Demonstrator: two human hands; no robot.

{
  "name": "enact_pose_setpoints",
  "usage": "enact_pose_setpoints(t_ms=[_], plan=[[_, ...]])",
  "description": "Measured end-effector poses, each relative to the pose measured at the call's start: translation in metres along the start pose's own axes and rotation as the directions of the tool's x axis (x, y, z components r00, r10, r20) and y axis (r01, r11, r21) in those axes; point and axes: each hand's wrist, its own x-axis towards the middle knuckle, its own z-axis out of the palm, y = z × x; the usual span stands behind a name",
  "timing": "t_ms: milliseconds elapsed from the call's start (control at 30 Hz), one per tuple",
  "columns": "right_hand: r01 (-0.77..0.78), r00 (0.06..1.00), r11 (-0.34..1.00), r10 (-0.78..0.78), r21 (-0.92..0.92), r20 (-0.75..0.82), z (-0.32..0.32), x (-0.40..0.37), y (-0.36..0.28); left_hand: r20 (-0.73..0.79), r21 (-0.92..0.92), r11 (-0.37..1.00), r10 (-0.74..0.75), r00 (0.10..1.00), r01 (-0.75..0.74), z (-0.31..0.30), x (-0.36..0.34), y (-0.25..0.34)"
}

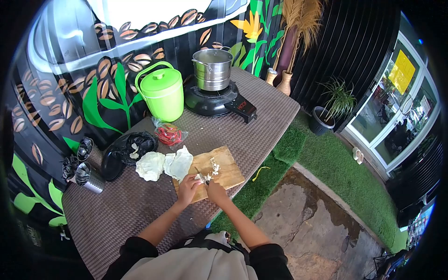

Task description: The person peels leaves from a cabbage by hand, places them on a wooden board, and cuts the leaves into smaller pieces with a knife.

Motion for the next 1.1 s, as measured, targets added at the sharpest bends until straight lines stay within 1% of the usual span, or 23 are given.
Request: enact_pose_setpoints(t_ms=[33, 100, 133, 200, 233, 300, 333, 467, 533, 567, 633, 667, 733, 767, 833, 867, 900, 967, 1033, 1100], plan=[[0.000, 1.000, 1.000, 0.000, -0.002, 0.001, -0.003, -0.001, 0.004, -0.006, 0.016, 1.000, 0.012, 1.000, -0.012, 0.000, 0.001, 0.000], [0.074, 0.997, 0.997, -0.075, 0.028, 0.030, -0.008, -0.003, 0.009, -0.006, 0.008, 1.000, 0.002, 1.000, -0.002, -0.001, 0.001, 0.002], [0.073, 0.997, 0.997, -0.073, 0.023, 0.032, -0.006, -0.007, 0.008, -0.006, 0.004, 1.000, -0.008, 1.000, 0.008, -0.001, 0.001, 0.003], [-0.019, 0.999, 0.997, 0.021, 0.073, -0.029, 0.005, -0.017, -0.001, -0.011, 0.010, 1.000, -0.005, 1.000, 0.005, -0.002, 0.001, 0.004], [-0.017, 0.999, 0.997, 0.019, 0.071, -0.027, 0.012, -0.019, -0.005, -0.012, 0.019, 1.000, 0.001, 1.000, 0.000, -0.003, 0.001, 0.004], [-0.123, 0.986, 0.990, 0.130, 0.066, -0.104, 0.026, -0.023, -0.012, -0.008, 0.021, 1.000, -0.005, 1.000, 0.005, -0.003, 0.002, 0.002], [-0.121, 0.981, 0.992, 0.127, 0.049, -0.147, 0.033, -0.024, -0.014, -0.001, 0.022, 1.000, -0.007, 1.000, 0.007, -0.002, 0.002, 0.002], [-0.096, 0.979, 0.995, 0.097, 0.016, -0.181, 0.029, -0.017, -0.015, 0.017, 0.002, 1.000, -0.025, 1.000, 0.025, -0.003, 0.002, 0.003], [-0.066, 0.993, 0.998, 0.068, 0.018, -0.095, 0.013, -0.015, -0.015, 0.014, -0.003, 0.998, -0.060, 0.998, 0.060, 0.000, 0.002, 0.000], [-0.065, 0.993, 0.998, 0.066, 0.018, -0.097, 0.011, -0.009, -0.010, 0.012, -0.002, 0.998, -0.058, 0.998, 0.058, 0.001, 0.001, -0.002], [0.030, 0.999, 0.999, -0.030, -0.026, -0.029, 0.007, 0.005, 0.003, -0.032, 0.057, 0.998, 0.006, 0.999, -0.004, 0.001, 0.001, 0.000], [0.030, 0.999, 0.999, -0.030, -0.026, -0.029, 0.006, 0.006, 0.008, -0.032, 0.057, 0.998, 0.006, 0.999, -0.004, 0.001, 0.001, 0.001], [0.065, 0.995, 0.996, -0.070, 0.066, 0.074, -0.002, 0.005, 0.010, -0.033, 0.073, 0.997, -0.018, 0.999, 0.020, 0.000, 0.001, 0.002], [0.064, 0.995, 0.996, -0.069, 0.067, 0.073, 0.001, 0.000, 0.008, -0.032, 0.073, 0.997, -0.016, 0.999, 0.018, 0.000, 0.002, 0.003], [-0.048, 0.998, 0.993, 0.053, 0.112, -0.045, 0.013, -0.020, -0.005, -0.042, 0.086, 0.996, -0.006, 0.999, 0.010, 0.002, 0.001, -0.001], [-0.103, 0.992, 0.991, 0.109, 0.089, -0.069, 0.018, -0.027, -0.012, -0.044, 0.087, 0.996, -0.007, 0.999, 0.011, 0.002, 0.001, -0.003], [-0.102, 0.992, 0.991, 0.108, 0.088, -0.067, 0.024, -0.029, -0.016, -0.034, 0.075, 0.997, -0.004, 0.999, 0.007, 0.002, 0.001, -0.004], [-0.121, 0.977, 0.989, 0.135, 0.088, -0.167, 0.031, -0.031, -0.019, -0.024, 0.060, 0.998, 0.001, 1.000, 0.001, 0.003, 0.001, -0.005], [-0.121, 0.980, 0.989, 0.133, 0.085, -0.148, 0.026, -0.021, -0.020, -0.032, 0.025, 1.000, -0.005, 0.999, 0.006, 0.002, 0.001, -0.005], [-0.122, 0.984, 0.988, 0.132, 0.090, -0.123, 0.022, -0.012, -0.021, -0.041, 0.045, 0.999, 0.021, 0.999, -0.019, 0.001, 0.001, -0.003]])
